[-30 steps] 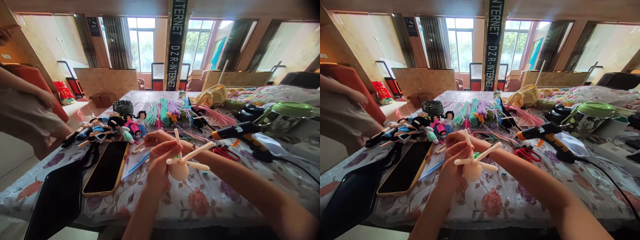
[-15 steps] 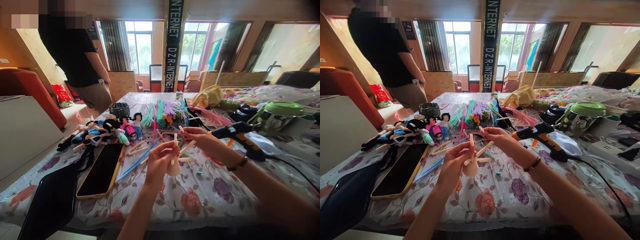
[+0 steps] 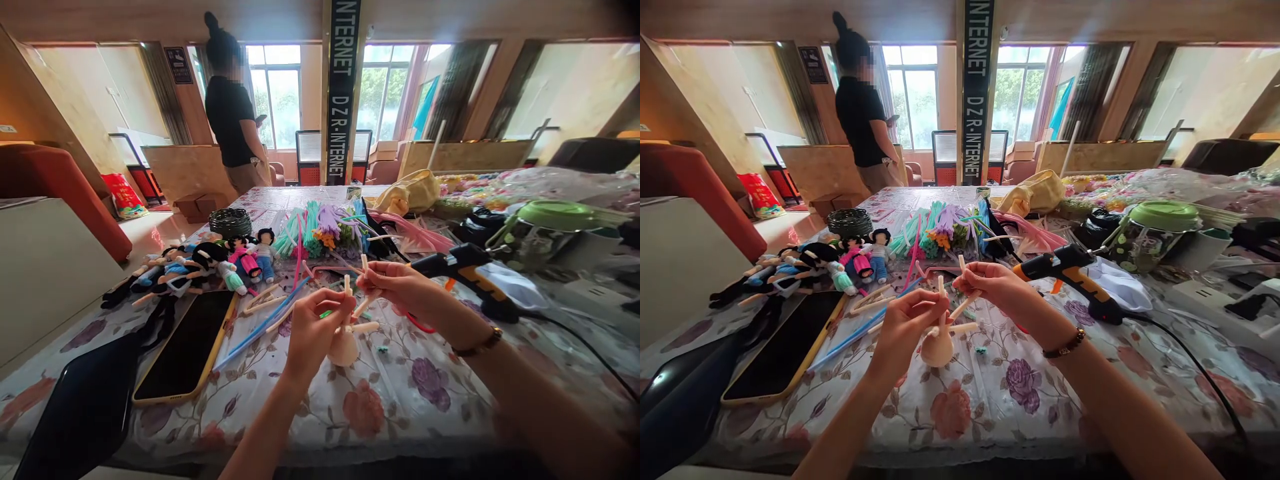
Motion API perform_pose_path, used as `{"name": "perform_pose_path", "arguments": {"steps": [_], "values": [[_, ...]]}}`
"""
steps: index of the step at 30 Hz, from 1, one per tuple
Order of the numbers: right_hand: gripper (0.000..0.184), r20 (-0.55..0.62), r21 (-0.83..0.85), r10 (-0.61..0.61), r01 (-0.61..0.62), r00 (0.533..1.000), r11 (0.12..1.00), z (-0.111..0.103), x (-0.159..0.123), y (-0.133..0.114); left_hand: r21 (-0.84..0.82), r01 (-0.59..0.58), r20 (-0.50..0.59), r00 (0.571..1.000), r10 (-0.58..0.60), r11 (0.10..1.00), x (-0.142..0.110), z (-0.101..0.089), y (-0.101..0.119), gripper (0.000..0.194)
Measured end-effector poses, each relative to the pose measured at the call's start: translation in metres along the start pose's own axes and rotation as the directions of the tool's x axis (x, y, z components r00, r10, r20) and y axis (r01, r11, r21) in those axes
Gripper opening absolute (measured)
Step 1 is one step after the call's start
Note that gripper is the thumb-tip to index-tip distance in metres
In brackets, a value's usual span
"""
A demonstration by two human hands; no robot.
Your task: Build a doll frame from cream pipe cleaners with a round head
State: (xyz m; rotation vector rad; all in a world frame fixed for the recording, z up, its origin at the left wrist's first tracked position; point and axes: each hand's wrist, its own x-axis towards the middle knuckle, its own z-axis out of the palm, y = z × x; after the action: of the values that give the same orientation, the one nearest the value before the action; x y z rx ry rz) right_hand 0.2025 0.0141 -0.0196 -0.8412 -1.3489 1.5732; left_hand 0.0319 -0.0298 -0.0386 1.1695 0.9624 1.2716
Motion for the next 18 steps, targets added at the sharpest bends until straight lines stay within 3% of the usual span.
{"name": "perform_pose_path", "arguments": {"steps": [6, 13, 18], "values": [[0.026, -0.117, -0.054, 0.046, -0.052, 0.992, 0.997, 0.002, -0.002, 0.002, 0.051, -0.027, -0.061, 0.998, 0.030, 0.998, 0.009, 0.011, -0.001, 0.023], [0.024, -0.050, 0.141, 0.028, -0.021, 0.998, 0.990, 0.005, -0.001, 0.009, 0.040, -0.061, -0.092, 0.994, 0.064, 0.997, 0.010, 0.013, -0.008, 0.023], [0.021, -0.045, 0.130, 0.015, -0.009, 0.999, 0.991, 0.008, -0.006, 0.005, -0.009, -0.084, -0.092, 0.992, 0.083, 0.996, 0.009, 0.012, -0.007, 0.025]]}}
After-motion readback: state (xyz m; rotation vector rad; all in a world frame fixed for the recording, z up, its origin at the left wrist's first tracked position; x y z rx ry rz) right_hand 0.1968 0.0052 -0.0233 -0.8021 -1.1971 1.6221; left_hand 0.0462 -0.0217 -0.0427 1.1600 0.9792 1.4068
